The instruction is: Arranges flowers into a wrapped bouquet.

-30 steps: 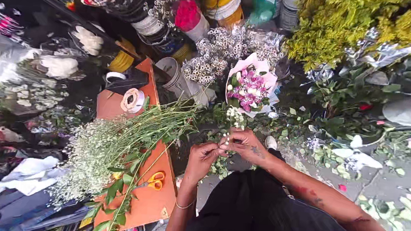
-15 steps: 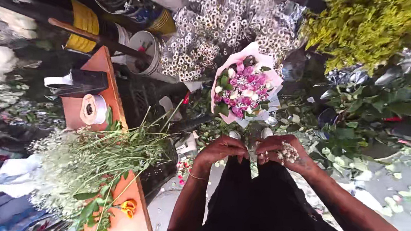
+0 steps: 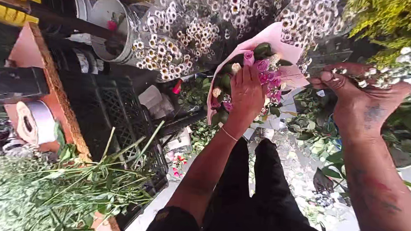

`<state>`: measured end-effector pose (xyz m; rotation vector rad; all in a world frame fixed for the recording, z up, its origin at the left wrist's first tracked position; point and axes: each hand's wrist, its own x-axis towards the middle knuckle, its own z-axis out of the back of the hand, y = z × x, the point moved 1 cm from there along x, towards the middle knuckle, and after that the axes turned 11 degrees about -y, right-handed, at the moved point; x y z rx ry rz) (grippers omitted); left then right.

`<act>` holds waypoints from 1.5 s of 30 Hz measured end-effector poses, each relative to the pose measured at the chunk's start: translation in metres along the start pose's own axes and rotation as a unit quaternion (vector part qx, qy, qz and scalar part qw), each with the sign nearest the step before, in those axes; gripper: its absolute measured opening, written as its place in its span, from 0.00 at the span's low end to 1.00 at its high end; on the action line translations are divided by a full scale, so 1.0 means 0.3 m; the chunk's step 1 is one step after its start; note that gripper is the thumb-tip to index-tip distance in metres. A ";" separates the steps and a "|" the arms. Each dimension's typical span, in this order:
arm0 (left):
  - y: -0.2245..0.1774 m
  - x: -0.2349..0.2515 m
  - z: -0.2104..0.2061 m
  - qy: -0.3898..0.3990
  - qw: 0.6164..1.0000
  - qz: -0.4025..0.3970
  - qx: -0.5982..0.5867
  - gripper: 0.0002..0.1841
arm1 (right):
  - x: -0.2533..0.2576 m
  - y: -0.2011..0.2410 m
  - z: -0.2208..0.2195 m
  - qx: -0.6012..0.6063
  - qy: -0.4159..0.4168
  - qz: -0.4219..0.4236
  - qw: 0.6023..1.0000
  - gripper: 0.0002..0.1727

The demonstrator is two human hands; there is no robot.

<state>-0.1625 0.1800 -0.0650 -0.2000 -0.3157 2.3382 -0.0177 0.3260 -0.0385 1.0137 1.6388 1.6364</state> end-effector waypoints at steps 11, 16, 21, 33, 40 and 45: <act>-0.069 -0.051 -0.131 -0.027 0.998 0.011 0.051 0.29 | 0.152 -0.227 -0.314 -0.192 0.228 0.228 0.927 0.08; -0.084 -0.067 -0.157 -0.042 0.997 0.006 0.067 0.30 | 0.165 -0.241 -0.360 -0.172 0.220 0.243 0.929 0.08; -0.092 -0.063 -0.135 -0.022 0.998 0.009 0.059 0.32 | 0.176 -0.257 -0.354 -0.198 0.232 0.260 0.916 0.07; -0.106 -0.067 -0.148 0.007 0.997 -0.005 0.080 0.34 | 0.233 -0.342 -0.488 -0.461 0.342 0.272 0.772 0.11; -0.102 -0.071 -0.147 0.001 0.996 -0.010 0.087 0.39 | 0.279 -0.380 -0.546 -0.505 0.464 0.337 0.645 0.12; -0.089 -0.052 -0.128 0.022 0.996 0.005 0.087 0.38 | 0.299 -0.362 -0.545 -0.476 0.495 0.293 0.665 0.12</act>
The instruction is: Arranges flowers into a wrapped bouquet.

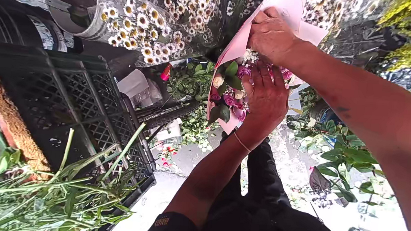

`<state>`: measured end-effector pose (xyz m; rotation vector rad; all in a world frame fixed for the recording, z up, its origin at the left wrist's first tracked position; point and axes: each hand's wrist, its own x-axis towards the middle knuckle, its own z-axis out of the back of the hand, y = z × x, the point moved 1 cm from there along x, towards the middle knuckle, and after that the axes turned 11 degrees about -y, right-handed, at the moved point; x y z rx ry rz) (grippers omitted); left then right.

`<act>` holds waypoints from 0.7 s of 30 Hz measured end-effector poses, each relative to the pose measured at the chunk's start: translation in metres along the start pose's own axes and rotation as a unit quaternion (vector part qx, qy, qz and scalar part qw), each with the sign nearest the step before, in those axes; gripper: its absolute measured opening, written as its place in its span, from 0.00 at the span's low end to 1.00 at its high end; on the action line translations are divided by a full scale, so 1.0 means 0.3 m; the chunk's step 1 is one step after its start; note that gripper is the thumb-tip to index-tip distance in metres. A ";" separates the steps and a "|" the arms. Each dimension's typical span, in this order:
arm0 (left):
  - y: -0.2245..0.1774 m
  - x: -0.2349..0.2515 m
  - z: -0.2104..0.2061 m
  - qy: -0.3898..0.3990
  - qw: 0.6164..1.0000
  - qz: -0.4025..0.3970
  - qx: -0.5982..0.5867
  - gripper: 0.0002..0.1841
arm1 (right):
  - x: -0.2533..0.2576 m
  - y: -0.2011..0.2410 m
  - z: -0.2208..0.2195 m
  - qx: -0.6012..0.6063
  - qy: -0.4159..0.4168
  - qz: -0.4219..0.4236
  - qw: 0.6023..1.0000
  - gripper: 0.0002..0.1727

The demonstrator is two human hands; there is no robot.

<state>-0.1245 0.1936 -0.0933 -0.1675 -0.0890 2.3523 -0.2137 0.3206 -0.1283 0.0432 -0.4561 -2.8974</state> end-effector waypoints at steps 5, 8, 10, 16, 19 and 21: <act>0.023 -0.030 0.016 -0.008 0.999 -0.001 -0.052 0.37 | 0.007 -0.044 0.080 0.122 0.048 -0.022 0.991 0.15; 0.014 -0.100 0.040 -0.072 0.991 -0.033 -0.104 0.32 | -0.007 -0.073 0.089 0.154 0.000 0.007 0.988 0.09; 0.000 -0.152 0.043 -0.108 0.984 -0.048 -0.133 0.28 | -0.028 -0.069 0.076 0.164 -0.039 -0.015 0.986 0.08; 0.060 -0.206 0.047 -0.126 0.980 -0.015 -0.154 0.22 | -0.083 -0.010 0.095 0.196 -0.162 -0.137 0.957 0.17; 0.116 -0.217 0.073 -0.155 0.974 -0.004 -0.166 0.18 | -0.104 -0.018 0.097 0.207 -0.152 -0.059 0.965 0.17; 0.148 -0.232 0.091 -0.189 0.964 0.004 -0.186 0.14 | -0.102 -0.017 0.085 0.189 -0.131 -0.039 0.972 0.15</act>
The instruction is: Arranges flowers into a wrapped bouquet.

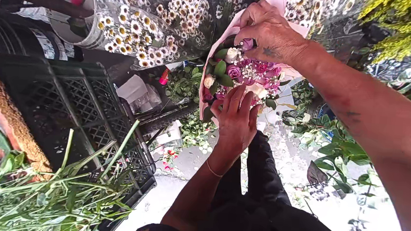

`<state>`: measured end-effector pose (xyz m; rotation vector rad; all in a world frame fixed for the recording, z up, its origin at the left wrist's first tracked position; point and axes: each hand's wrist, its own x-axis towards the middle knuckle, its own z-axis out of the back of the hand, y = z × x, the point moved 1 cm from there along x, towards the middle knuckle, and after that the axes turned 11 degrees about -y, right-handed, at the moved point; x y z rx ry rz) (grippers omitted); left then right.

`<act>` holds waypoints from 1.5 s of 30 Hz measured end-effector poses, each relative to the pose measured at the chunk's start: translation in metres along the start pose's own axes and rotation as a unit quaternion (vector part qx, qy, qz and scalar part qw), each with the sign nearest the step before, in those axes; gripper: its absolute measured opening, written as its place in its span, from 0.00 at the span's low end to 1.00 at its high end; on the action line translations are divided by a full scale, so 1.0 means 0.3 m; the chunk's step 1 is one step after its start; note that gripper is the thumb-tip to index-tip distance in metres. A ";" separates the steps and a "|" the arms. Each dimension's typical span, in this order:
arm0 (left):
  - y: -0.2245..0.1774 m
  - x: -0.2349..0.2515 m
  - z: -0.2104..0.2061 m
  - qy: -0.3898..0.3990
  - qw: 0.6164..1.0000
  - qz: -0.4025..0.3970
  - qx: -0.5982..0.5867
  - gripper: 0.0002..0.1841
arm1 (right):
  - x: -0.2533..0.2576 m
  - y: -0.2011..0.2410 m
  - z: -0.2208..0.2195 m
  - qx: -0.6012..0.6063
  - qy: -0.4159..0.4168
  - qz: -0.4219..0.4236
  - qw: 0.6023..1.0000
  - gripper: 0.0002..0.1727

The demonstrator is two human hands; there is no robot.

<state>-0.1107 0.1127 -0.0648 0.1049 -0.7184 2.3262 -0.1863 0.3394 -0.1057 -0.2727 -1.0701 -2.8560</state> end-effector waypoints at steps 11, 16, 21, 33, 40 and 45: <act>0.242 0.289 0.097 -0.068 0.972 0.181 -0.132 0.33 | -0.286 0.124 0.114 0.144 -0.418 -0.220 0.870 0.15; 0.113 0.365 0.139 0.031 0.888 0.182 -0.421 0.29 | -0.728 0.281 0.052 0.238 -0.397 -0.376 0.803 0.22; -0.096 0.227 0.413 -0.230 0.755 0.129 -0.600 0.28 | -1.039 0.477 -0.052 0.282 -0.390 -0.474 0.737 0.25; -0.235 -0.520 0.967 0.141 0.956 0.081 -0.243 0.12 | -0.926 0.740 0.117 0.199 0.000 -0.208 0.958 0.14; -0.100 -0.859 1.280 -0.053 0.984 0.147 -0.085 0.13 | -0.773 1.057 0.174 0.153 -0.069 -0.147 0.975 0.14; 0.022 -1.144 1.407 -0.106 0.974 0.176 -0.091 0.12 | -0.502 1.471 0.090 0.184 -0.092 0.031 0.978 0.19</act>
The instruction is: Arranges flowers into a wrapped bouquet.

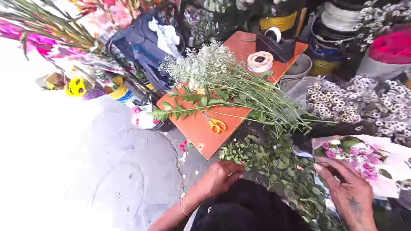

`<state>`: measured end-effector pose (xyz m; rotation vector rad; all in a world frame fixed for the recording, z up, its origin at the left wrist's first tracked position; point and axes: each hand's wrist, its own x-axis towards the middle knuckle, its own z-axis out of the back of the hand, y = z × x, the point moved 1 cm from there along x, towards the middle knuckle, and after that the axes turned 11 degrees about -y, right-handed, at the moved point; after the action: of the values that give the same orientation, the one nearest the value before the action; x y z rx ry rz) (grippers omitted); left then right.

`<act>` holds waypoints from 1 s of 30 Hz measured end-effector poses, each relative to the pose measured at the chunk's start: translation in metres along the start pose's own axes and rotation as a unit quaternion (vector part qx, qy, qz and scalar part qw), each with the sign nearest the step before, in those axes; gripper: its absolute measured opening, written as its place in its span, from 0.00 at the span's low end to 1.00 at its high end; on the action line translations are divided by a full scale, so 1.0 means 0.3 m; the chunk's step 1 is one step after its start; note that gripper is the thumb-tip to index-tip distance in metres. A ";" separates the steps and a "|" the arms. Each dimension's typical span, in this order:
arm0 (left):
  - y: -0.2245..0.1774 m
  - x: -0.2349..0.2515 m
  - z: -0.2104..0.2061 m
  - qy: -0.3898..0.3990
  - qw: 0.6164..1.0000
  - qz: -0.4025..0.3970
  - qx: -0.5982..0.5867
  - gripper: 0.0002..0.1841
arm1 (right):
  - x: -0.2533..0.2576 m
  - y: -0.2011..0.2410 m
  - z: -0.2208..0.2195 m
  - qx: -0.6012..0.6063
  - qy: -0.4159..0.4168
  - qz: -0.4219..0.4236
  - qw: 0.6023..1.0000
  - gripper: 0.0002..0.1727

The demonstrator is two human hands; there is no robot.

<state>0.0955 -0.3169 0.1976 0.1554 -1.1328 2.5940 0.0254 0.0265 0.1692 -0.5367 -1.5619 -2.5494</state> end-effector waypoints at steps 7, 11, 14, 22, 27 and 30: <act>0.261 -0.148 0.257 -0.111 0.993 0.042 -0.023 0.12 | 0.425 0.411 -0.601 -0.099 0.021 0.323 0.941 0.17; 0.397 -0.134 0.348 -0.126 0.987 0.081 -0.061 0.13 | 0.610 0.550 -0.841 -0.236 0.096 0.361 0.897 0.37; 0.449 -0.083 0.382 -0.118 0.976 0.125 -0.130 0.14 | 0.662 0.565 -0.959 -0.283 0.253 0.286 0.880 0.17; 0.433 0.216 0.417 -0.317 0.872 0.056 -0.369 0.15 | 0.497 0.673 -0.827 -0.042 0.031 0.328 0.943 0.17; 0.330 0.377 0.448 -0.369 0.851 -0.037 -0.371 0.13 | 0.405 0.638 -0.827 -0.033 0.051 0.362 0.930 0.14; 0.335 0.408 0.445 -0.409 0.822 -0.041 -0.393 0.06 | 0.381 0.643 -0.836 -0.045 0.044 0.371 0.926 0.14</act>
<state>-0.0555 -0.4502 0.2453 1.1476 -2.2942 1.7344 -0.0903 -0.2732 0.2687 -0.8186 -0.9472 -2.0184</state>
